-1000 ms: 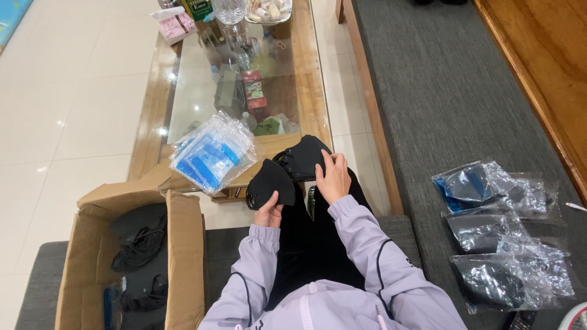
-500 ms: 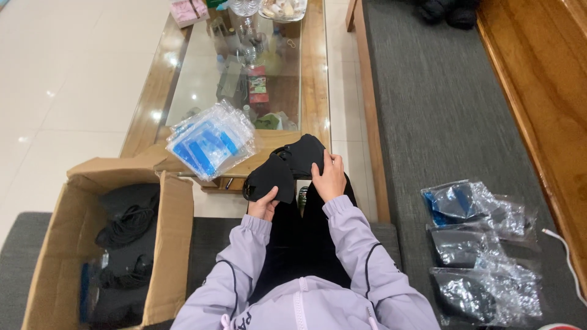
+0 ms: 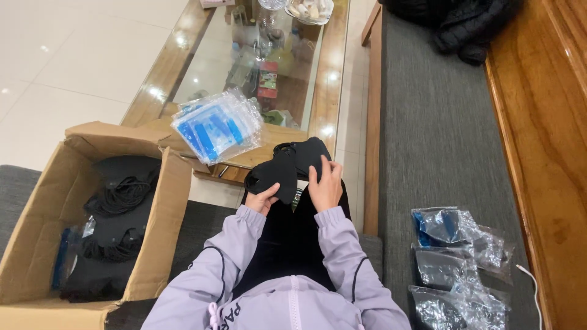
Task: Packaging black fabric masks into individual plastic bags
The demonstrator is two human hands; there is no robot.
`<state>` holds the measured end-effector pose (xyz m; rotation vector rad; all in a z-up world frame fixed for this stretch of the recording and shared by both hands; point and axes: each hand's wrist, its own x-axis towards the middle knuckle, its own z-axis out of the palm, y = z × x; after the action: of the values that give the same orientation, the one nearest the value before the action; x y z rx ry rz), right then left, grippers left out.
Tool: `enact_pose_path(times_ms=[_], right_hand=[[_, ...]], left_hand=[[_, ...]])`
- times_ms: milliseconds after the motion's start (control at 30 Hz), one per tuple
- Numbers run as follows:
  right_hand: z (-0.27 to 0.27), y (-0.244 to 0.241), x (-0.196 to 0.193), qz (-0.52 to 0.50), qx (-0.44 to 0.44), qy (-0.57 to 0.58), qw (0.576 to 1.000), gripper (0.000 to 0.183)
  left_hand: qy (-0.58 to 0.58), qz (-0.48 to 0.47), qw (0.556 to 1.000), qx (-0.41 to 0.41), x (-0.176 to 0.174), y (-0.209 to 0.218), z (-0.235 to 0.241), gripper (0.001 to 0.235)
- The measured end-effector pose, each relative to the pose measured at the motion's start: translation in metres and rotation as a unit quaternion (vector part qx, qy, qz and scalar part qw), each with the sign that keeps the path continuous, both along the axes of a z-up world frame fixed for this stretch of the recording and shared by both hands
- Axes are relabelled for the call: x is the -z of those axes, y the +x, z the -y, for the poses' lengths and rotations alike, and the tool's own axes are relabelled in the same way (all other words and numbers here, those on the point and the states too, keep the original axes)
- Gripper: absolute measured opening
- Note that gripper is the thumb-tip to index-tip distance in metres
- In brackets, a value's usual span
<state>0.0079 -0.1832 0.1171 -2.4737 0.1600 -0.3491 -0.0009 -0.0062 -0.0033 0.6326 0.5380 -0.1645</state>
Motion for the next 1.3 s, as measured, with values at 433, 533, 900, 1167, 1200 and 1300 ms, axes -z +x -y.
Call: enact_pose_path(times_ms=[433, 533, 900, 1167, 1200, 1300], right_hand=[[-0.020, -0.007, 0.023, -0.058, -0.128, 0.229, 0.963, 0.059], [-0.020, -0.009, 0.016, -0.052, -0.120, 0.205, 0.970, 0.061], [-0.018, -0.010, -0.012, 0.065, -0.163, 0.125, 0.976, 0.037], [-0.031, -0.021, -0.028, 0.176, -0.154, 0.027, 0.972, 0.010], [-0.033, -0.021, -0.028, 0.190, -0.155, 0.020, 0.969, 0.009], [-0.030, -0.016, 0.000, 0.194, -0.166, 0.031, 0.966, 0.011]], left_hand=[[0.029, 0.046, 0.998, 0.021, -0.011, -0.007, 0.007, 0.071], [0.036, 0.049, 0.998, 0.028, 0.003, -0.006, 0.009, 0.064], [0.155, 0.061, 0.982, 0.087, -0.048, -0.017, 0.010, 0.039], [0.166, 0.059, 0.982, 0.075, -0.030, -0.013, 0.006, 0.042], [0.172, 0.061, 0.980, 0.077, -0.026, -0.012, 0.007, 0.041], [0.153, 0.057, 0.984, 0.067, 0.008, -0.003, 0.008, 0.041]])
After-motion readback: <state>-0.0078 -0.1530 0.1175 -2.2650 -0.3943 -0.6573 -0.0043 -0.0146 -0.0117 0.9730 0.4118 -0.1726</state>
